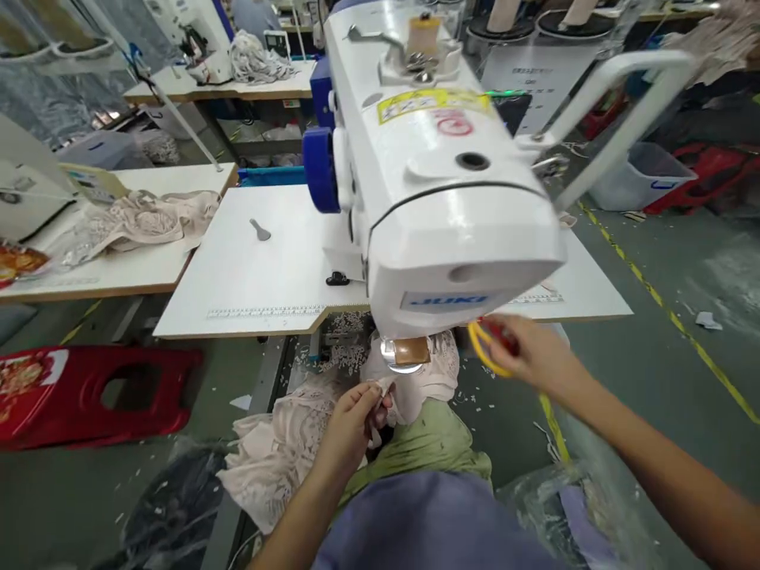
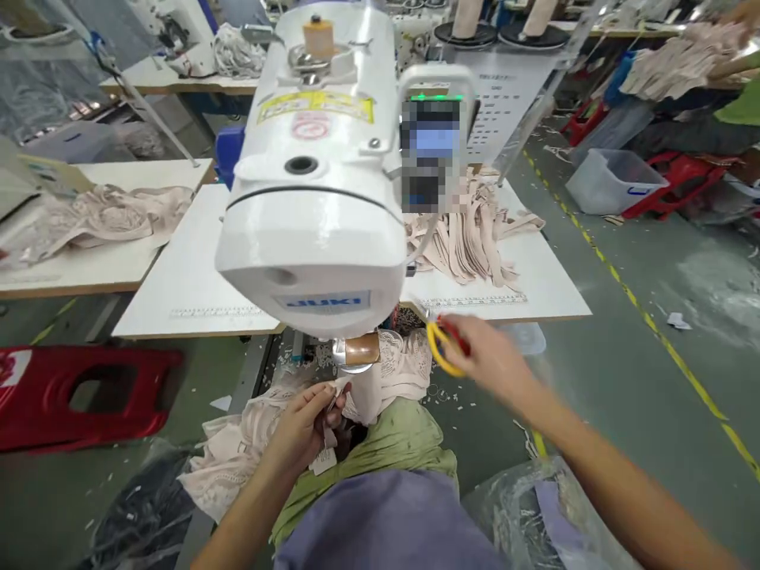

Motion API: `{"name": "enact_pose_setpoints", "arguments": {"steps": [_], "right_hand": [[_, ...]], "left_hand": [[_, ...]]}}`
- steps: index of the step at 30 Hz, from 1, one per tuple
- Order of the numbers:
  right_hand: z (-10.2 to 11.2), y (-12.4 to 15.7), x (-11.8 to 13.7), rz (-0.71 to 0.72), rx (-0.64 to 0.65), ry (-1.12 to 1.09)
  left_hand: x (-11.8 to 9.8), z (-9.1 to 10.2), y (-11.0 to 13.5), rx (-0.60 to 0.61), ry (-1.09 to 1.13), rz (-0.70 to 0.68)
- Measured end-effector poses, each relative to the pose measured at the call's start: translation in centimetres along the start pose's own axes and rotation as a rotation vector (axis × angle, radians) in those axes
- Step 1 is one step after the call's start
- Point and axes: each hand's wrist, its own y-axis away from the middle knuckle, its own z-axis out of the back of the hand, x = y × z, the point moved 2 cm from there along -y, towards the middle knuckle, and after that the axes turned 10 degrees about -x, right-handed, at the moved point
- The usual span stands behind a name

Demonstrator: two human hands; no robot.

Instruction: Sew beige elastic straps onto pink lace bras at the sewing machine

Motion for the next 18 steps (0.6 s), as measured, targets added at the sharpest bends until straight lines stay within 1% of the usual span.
{"name": "enact_pose_setpoints", "arguments": {"steps": [2,3,4,6,9,12,16,18], "right_hand": [[0.3,4.1,2.3,0.134,0.103,-0.108],[0.2,5.8,3.5,0.174,0.143,-0.141],[0.0,7.1,4.5,0.196,0.170,-0.164],[-0.8,8.4,6.2,0.211,0.183,-0.189],[-2.2,8.5,7.5,0.208,0.159,-0.215],[-3.2,7.7,7.9,0.213,0.157,-0.247],[-3.5,7.3,7.7,0.212,0.215,-0.299],[-3.3,7.5,7.2,0.170,0.263,-0.347]], "left_hand": [[-0.2,0.1,0.0,-0.004,0.035,0.018],[-0.2,0.2,-0.1,-0.003,0.043,0.025],[-0.3,0.2,-0.1,-0.002,0.047,0.030],[-0.2,0.2,-0.1,0.007,0.042,0.033],[0.0,0.2,0.0,0.025,0.012,0.024],[0.4,0.3,0.1,0.041,-0.029,0.006],[0.9,0.8,-0.1,0.056,-0.074,-0.019],[1.0,1.1,-0.2,0.068,-0.089,-0.020]]}}
